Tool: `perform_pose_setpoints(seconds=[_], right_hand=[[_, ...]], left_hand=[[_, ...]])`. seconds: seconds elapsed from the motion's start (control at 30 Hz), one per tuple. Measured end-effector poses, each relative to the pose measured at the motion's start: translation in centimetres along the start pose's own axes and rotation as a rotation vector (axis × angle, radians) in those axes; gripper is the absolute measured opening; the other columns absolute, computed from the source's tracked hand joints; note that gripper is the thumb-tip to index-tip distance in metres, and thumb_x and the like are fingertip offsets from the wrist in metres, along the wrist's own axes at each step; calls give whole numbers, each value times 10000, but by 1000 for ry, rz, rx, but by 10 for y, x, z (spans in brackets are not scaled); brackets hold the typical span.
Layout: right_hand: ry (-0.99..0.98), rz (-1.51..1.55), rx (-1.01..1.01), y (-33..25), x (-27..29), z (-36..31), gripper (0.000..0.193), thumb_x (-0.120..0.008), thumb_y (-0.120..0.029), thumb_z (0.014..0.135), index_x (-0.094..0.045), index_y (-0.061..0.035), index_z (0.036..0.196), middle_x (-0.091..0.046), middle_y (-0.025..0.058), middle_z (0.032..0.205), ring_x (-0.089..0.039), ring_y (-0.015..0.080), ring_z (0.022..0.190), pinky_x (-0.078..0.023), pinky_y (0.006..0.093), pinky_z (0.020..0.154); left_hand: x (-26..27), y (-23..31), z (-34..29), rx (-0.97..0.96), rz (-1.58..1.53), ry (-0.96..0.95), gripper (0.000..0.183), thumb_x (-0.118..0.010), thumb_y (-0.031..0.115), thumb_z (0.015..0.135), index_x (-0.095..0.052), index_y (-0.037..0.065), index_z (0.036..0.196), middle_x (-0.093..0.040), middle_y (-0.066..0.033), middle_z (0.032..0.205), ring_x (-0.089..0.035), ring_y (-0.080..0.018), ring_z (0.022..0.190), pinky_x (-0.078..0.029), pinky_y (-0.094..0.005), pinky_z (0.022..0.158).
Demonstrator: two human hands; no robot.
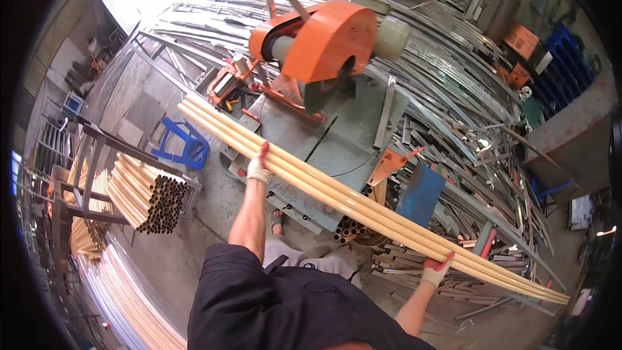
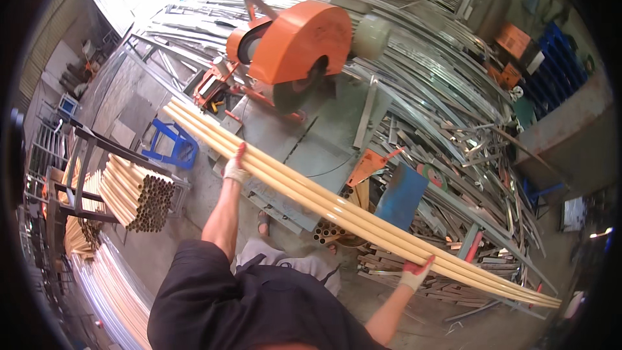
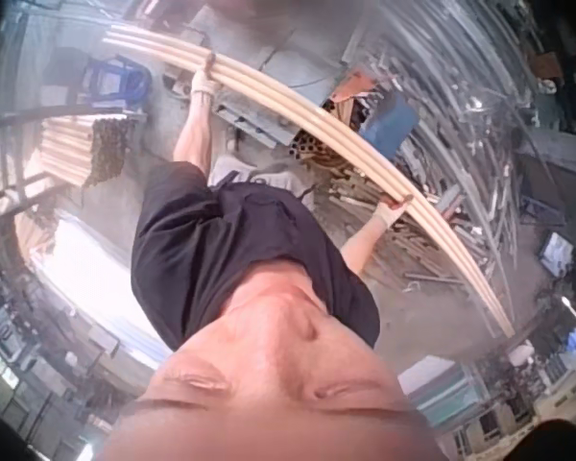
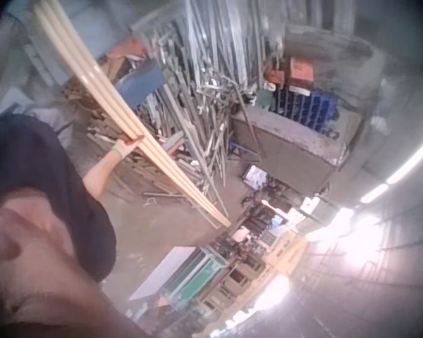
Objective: The person places several tubes into a cutting machine, pulls the lever down to cut them, and then moves the cut tubes to a storage rack.
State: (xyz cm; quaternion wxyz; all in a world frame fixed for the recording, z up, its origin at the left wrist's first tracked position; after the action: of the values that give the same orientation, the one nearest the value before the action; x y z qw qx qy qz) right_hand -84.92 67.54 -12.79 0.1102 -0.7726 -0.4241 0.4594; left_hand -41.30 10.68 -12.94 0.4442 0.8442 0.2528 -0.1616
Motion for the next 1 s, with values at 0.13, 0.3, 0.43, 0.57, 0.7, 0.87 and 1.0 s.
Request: perform_pose_setpoints(seconds=[0.13,0.3,0.43,0.57,0.7,0.87,1.0], right_hand=[[-2,-49,-38,58,-29,13,597,-788,-398,827,-564,-82,1281,-619,97,1277,-580,277,1178,-461,465,1014],[229,-1564,750,95,-183,-73,798,-832,-238,756,-440,40,1392,-567,215,1315,-581,326,1173,-460,378,1008],[-396,-2128,986,131,-250,-59,1023,-894,-263,589,-383,60,1415,-488,253,1399,-454,380,1323,-331,398,1137],[-731,-2390,885,191,-291,-21,1061,-908,-309,552,-394,48,1409,-463,245,1425,-388,385,1375,-299,419,1158],[-823,-2459,689,251,-322,-5,1078,-901,-390,563,-392,34,1413,-454,239,1431,-372,390,1383,-313,438,1146],[-815,-2421,608,282,-309,13,1057,-884,-368,612,-362,16,1447,-428,232,1461,-356,387,1393,-275,445,1167],[-747,-2327,602,301,-302,19,1032,-847,-343,683,-309,18,1487,-365,248,1513,-305,409,1425,-220,464,1196]], left_hand=[[-47,-33,9,76,-78,-47,755,-926,384,654,-555,93,1244,-665,-119,1097,-642,-341,1000,-545,-549,850],[-63,-72,63,184,-338,-24,591,-912,263,698,-606,75,1166,-684,-113,1005,-675,-340,890,-575,-558,787],[-111,-99,69,289,-333,29,566,-906,181,704,-604,70,1169,-693,-94,985,-689,-321,868,-595,-555,734],[-130,-107,83,317,-283,98,591,-912,148,691,-596,52,1182,-690,-108,1007,-687,-304,874,-600,-516,729],[-121,-118,118,300,-215,74,527,-892,217,730,-635,30,1151,-691,-106,1024,-683,-307,913,-588,-510,780],[-122,-121,130,435,-297,59,480,-851,192,778,-627,37,1174,-698,-115,1054,-687,-314,919,-582,-540,792],[-117,-113,132,401,-293,-44,495,-810,282,827,-613,43,1214,-697,-114,1091,-686,-328,923,-569,-510,823]])
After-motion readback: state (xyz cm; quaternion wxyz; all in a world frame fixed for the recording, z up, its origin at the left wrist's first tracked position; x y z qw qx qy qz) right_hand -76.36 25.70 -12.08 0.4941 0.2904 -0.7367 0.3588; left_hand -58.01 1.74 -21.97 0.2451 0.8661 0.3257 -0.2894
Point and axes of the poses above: each hand's wrist, its own z-axis towards the middle knuckle, its own x-axis out of the back of the hand, y = z × x, the point moved 3 cm from there along z, towards the middle knuckle
